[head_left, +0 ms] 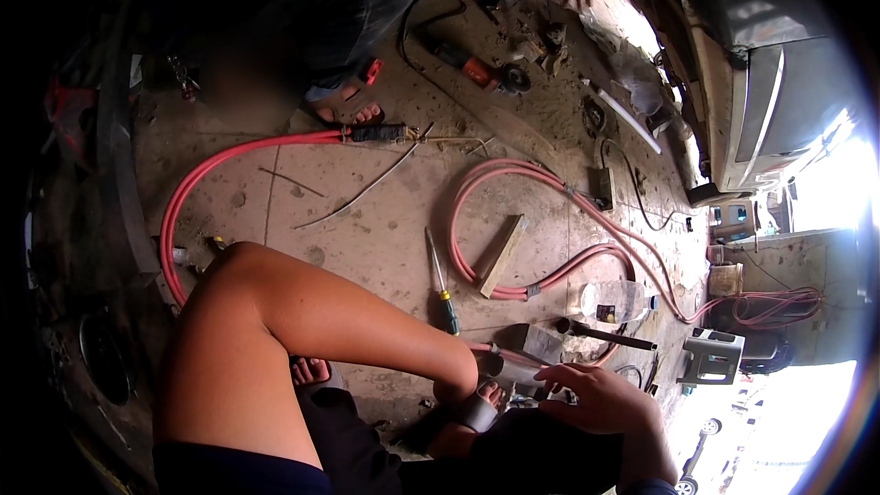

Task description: The person sits on the floor and uses a screwdriver to strip the outer insulation of a red hose. They hold the hose with one hand and scrape the surface with the tool in the other. Another person is visible in the background welding metal parts.

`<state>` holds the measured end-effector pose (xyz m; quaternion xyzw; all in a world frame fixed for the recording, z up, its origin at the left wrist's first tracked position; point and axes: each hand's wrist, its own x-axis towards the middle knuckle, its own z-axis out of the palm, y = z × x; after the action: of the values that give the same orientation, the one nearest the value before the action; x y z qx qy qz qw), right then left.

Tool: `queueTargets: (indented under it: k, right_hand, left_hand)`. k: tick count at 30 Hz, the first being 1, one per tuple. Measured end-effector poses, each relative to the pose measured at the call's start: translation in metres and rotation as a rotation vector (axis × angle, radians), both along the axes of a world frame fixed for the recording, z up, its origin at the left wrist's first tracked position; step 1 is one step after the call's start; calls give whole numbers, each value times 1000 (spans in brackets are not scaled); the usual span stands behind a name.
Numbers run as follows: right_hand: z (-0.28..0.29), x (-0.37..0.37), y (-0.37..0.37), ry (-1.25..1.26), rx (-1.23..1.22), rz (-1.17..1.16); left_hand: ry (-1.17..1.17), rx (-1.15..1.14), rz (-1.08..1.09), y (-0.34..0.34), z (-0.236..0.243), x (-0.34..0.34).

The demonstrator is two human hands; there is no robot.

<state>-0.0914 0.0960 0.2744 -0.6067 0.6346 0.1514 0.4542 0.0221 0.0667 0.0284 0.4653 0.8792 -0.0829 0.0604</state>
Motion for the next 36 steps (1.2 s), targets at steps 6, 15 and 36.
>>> queueTargets:
  k: [6,15,36]
  right_hand:
    - [0,0,1,-11,-8,4]
    - [21,13,-2,16,-52,34]
    - [-197,-112,-40,148,-32,382]
  left_hand:
    - [-46,40,35,2,-2,2]
    - [-199,179,191,-8,12,19]
    - [-1069,339,848,-42,-25,64]
